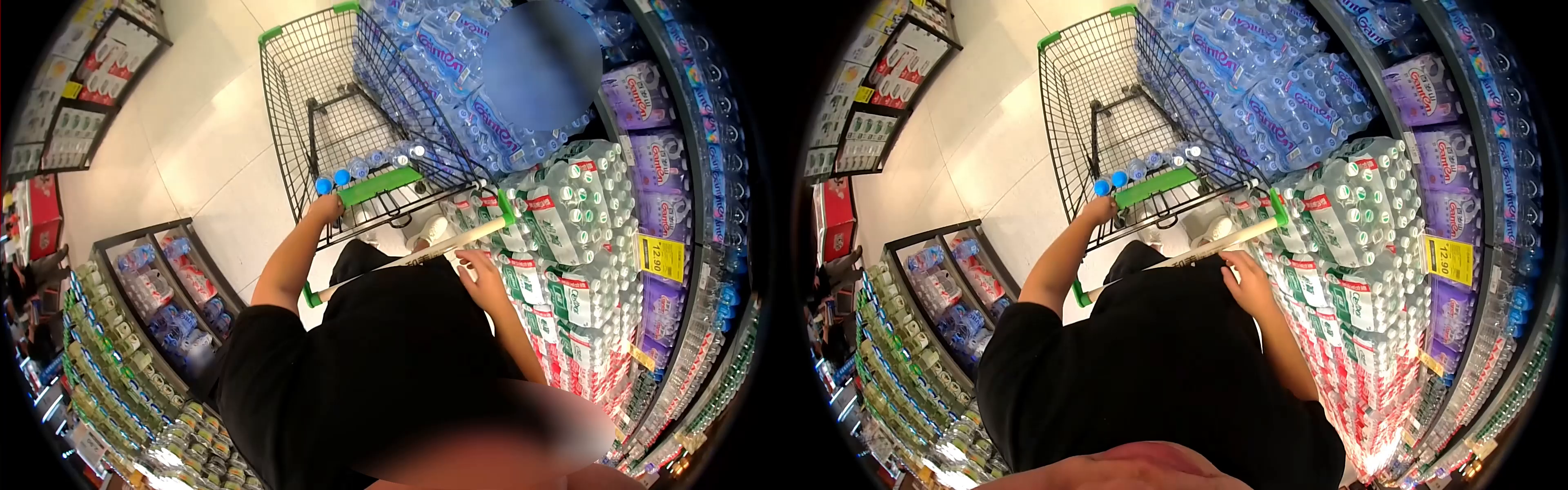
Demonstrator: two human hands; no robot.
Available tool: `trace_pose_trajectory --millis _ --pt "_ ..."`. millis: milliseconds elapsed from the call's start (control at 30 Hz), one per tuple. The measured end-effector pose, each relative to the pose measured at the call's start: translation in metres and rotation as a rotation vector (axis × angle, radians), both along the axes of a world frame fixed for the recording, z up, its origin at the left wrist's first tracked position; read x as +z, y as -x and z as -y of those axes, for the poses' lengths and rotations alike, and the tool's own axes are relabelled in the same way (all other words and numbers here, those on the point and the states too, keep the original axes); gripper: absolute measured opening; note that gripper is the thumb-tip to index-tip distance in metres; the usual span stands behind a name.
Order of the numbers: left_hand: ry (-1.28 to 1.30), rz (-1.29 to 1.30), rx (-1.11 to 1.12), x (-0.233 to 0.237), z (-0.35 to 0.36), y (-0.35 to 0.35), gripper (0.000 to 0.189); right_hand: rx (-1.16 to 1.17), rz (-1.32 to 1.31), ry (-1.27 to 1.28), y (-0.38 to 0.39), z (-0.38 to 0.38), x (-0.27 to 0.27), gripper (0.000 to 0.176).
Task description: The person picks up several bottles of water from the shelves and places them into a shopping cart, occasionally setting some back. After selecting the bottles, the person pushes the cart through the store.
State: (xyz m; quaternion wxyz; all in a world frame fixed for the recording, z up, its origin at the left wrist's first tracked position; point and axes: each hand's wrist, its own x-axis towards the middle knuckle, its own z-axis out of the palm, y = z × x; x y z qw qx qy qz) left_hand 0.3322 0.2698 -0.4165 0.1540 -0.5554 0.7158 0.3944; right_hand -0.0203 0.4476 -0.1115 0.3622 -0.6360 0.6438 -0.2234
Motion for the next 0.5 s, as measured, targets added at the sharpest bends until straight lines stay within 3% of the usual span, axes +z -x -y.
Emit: trace_pose_trajectory --millis 100,200,300,333,367,433,467,500 --pt "-0.005 -0.17 0.051 0.011 -0.015 -0.004 0.032 0.249 -0.18 0.081 0.029 0.003 -0.017 0.024" --pt "0.034 -0.274 0.102 0.039 -0.03 -0.007 0.045 -0.032 -0.088 0.144 0.05 0.027 -0.016 0.018" --pt "-0.021 -0.216 0.071 0.08 -0.024 0.003 0.045 -0.09 -0.034 0.26 0.076 0.054 -0.002 0.017" --pt "-0.021 -0.32 0.064 0.071 -0.02 0.001 0.046 -0.037 -0.091 0.3 0.085 0.06 -0.004 0.019" --pt "-0.068 -0.285 0.141 0.112 -0.018 0.019 0.049 0.017 -0.148 0.339 0.094 0.066 -0.01 0.02" --pt "-0.075 -0.337 0.235 0.083 -0.012 0.023 0.057 0.132 -0.156 0.305 0.107 0.073 -0.024 0.03" --pt "-0.151 -0.247 0.249 0.108 -0.012 0.039 0.062 0.181 -0.155 0.285 0.112 0.076 -0.035 0.035" --pt "-0.139 -0.179 0.26 0.09 -0.015 0.042 0.064 0.236 -0.152 0.263 0.116 0.078 -0.049 0.041"
